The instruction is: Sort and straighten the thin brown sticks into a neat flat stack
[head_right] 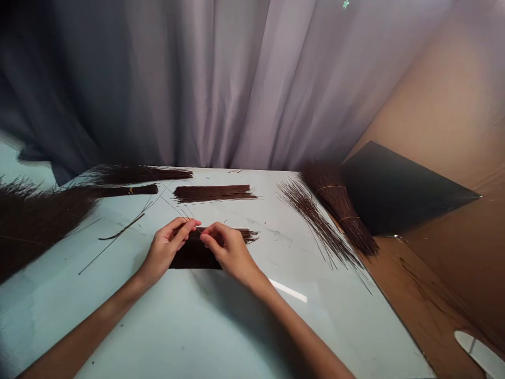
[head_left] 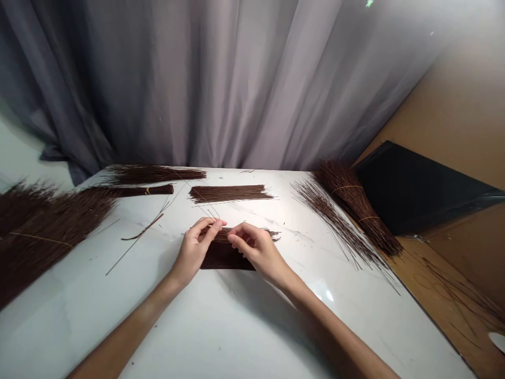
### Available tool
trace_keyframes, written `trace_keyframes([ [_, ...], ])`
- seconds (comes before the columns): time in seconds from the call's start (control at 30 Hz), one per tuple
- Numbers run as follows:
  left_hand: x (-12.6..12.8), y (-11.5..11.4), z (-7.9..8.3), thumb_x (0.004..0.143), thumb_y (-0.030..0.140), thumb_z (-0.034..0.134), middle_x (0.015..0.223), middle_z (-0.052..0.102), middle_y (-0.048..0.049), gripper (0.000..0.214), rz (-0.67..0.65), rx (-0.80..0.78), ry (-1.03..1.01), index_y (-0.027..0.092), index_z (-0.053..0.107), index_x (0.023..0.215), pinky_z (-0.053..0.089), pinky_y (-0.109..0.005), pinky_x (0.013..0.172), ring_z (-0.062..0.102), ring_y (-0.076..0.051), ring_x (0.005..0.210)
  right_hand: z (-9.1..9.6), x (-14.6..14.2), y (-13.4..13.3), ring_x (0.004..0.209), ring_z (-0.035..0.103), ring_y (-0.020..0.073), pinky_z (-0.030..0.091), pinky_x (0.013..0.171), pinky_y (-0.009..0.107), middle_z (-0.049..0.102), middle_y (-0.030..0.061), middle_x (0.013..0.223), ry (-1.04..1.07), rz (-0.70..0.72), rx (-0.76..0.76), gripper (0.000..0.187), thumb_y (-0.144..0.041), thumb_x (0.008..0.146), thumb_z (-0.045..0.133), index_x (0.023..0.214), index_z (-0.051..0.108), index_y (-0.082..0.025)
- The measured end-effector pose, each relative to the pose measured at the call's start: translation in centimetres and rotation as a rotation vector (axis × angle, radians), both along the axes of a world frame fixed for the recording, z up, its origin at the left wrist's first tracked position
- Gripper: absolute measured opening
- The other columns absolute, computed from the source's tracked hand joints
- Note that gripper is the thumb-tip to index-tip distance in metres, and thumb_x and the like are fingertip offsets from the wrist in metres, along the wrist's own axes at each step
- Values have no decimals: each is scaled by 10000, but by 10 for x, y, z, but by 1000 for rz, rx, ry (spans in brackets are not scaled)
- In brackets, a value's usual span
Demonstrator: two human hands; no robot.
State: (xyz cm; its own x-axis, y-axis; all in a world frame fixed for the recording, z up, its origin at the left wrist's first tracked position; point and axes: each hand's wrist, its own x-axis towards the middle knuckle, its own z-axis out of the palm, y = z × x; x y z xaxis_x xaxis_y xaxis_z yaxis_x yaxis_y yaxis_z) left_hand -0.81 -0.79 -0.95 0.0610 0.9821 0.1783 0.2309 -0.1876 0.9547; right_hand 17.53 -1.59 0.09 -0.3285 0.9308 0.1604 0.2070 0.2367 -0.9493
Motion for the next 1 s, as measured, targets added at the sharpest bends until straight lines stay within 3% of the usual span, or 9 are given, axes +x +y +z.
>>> trace_keyframes([
  [0.07,-2,0,-1,997,452,548,1062,651,-52,279,-61,61,175,227,712,1023,472,-290,775,597,-207,921,4,7,4,687,577,146,441,642,271,654,10,789,-103,-76,99,239,-380,1004,532,884,635,-201],
  [0.17,-6,-1,-3,1012,359,535,1123,634,-49,198,-199,177,453,262,700,1062,453,-356,930,579,-239,1047,9,29,15,698,572,157,425,662,288,674,33,855,-331,-326,332,218,-344,1015,500,917,635,-204],
  [0.23,-9,-1,-5,1020,295,518,1147,636,-44,181,-278,261,562,269,689,1071,406,-392,1015,553,-252,1125,10,54,26,722,569,172,401,659,297,672,52,880,-544,-510,463,226,-325,1022,467,934,633,-198],
  [0.33,-11,-1,-5,1035,235,482,1152,655,-36,195,-336,338,633,263,671,1072,389,-402,1018,558,-248,1126,4,103,45,857,570,225,378,676,313,666,109,969,-805,-760,590,269,-298,1023,417,960,649,-177],
  [0.4,-12,0,-4,1047,218,461,1154,663,-33,203,-343,364,670,256,658,1072,386,-402,1009,568,-241,1115,-4,139,53,881,545,253,364,693,335,652,130,971,-938,-911,582,276,-309,1003,439,958,673,-170],
  [0.53,-14,2,-5,1042,196,484,1177,656,-24,159,-330,409,743,248,629,1084,396,-396,989,574,-229,1116,-18,195,59,867,522,263,362,714,356,626,144,991,-1044,-1104,369,247,-287,943,510,939,717,-153],
  [0.73,-17,3,-5,1043,175,489,1088,654,-5,125,-316,419,804,233,596,1013,422,-383,935,588,-204,1023,-33,217,60,954,530,297,402,812,405,601,170,1054,-1112,-1155,181,240,-258,921,526,981,728,-142],
  [1.0,-12,3,-11,1065,161,430,1021,626,-21,139,-296,431,848,211,550,1017,440,-377,879,575,-205,943,-36,205,66,1059,492,351,394,932,501,538,225,1125,-1043,-1135,289,265,-308,918,524,1063,617,-107],
])
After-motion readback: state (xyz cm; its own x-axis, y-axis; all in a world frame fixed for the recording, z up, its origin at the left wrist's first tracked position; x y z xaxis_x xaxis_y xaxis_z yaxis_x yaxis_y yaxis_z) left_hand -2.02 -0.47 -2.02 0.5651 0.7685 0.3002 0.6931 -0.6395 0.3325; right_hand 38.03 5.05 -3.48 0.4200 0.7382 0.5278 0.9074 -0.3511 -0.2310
